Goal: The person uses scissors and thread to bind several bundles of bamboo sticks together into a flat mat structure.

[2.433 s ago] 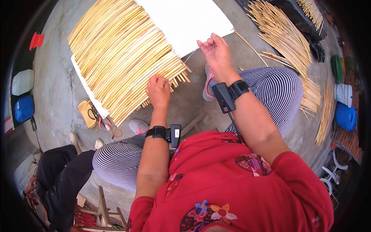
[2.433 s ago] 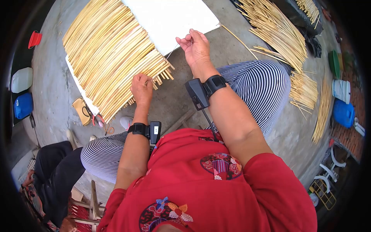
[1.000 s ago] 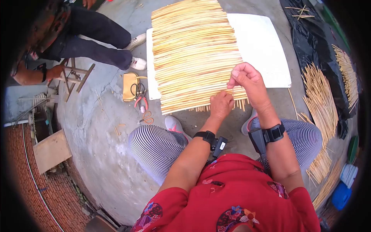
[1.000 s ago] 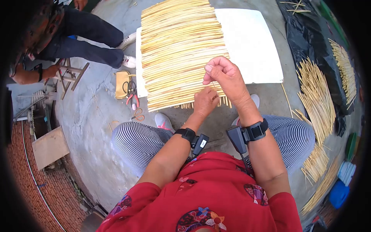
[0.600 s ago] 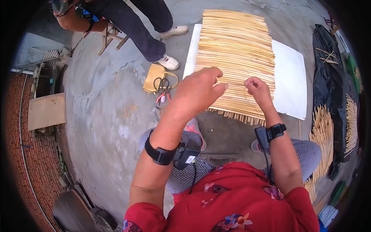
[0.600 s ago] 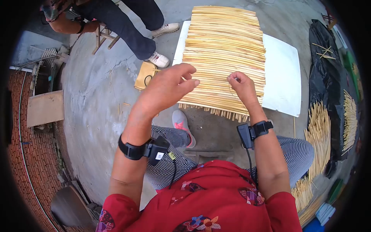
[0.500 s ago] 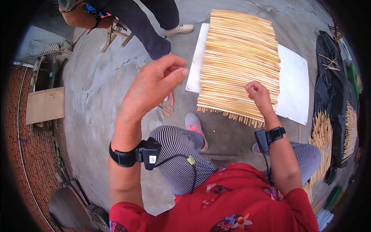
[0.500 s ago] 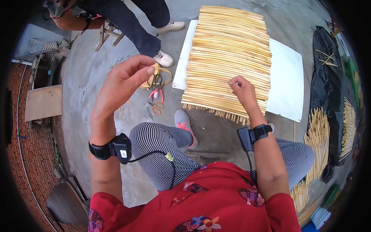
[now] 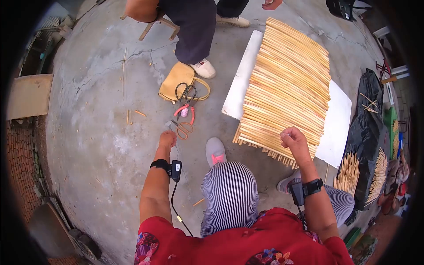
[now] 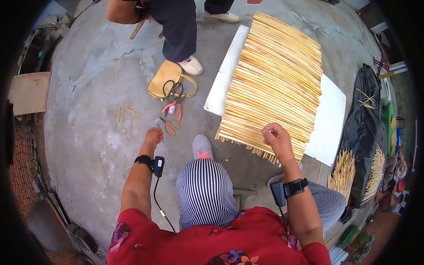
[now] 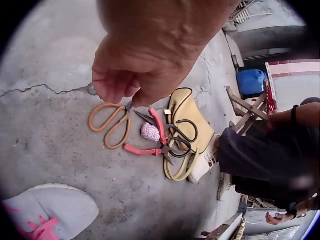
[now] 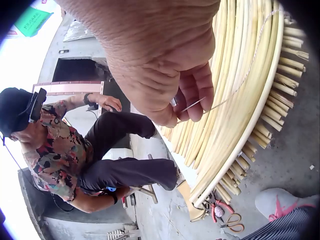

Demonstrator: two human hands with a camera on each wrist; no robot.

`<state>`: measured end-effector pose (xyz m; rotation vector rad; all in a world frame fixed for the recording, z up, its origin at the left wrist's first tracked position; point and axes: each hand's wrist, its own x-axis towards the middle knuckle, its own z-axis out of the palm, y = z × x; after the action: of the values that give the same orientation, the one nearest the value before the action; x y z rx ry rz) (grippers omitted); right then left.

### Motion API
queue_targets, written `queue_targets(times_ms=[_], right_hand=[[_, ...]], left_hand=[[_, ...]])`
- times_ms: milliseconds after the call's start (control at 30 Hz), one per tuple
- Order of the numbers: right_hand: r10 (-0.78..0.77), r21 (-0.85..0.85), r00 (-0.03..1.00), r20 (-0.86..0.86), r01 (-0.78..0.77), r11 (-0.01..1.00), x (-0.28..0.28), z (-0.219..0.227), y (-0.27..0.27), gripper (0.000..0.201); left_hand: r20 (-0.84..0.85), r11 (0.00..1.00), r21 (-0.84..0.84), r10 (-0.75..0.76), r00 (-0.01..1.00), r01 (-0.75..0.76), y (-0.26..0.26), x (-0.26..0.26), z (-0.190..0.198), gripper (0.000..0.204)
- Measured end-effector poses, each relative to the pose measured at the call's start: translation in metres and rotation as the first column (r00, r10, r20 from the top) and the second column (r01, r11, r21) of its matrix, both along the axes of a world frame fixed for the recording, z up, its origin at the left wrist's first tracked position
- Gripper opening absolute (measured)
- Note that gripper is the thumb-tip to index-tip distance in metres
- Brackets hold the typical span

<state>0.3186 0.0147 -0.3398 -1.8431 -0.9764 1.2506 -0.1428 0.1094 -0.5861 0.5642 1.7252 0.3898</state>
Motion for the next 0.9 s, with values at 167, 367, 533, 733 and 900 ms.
queue_targets(times_ms=[167,367,533,733,900], right_hand=[[0.005,-0.076,1.000,-0.013,-0.006,0.997,0.003,-0.004,0.000,0.010],[-0.044,-0.096,0.998,-0.032,0.041,0.995,0.007,0.009,0.010,0.011],[-0.125,-0.026,0.984,-0.130,0.123,0.992,0.013,0.027,0.008,0.011],[-0.113,0.051,0.991,-0.068,0.117,0.992,0.040,0.042,-0.025,0.011],[-0.136,0.148,0.978,-0.160,0.160,0.976,0.054,0.075,-0.049,0.014]], left_hand=[[-0.687,0.960,0.127,-0.096,0.720,0.249,0.006,0.051,-0.076,0.035],[-0.525,0.997,0.079,0.031,0.850,0.012,0.012,0.052,-0.066,0.049],[-0.060,0.965,0.127,0.238,0.969,-0.229,-0.014,0.053,-0.063,0.022],[0.033,0.824,0.556,0.110,0.993,-0.109,-0.051,0.046,0.060,0.014],[0.108,0.615,0.788,-0.076,0.991,-0.039,-0.068,0.074,0.309,0.016]])
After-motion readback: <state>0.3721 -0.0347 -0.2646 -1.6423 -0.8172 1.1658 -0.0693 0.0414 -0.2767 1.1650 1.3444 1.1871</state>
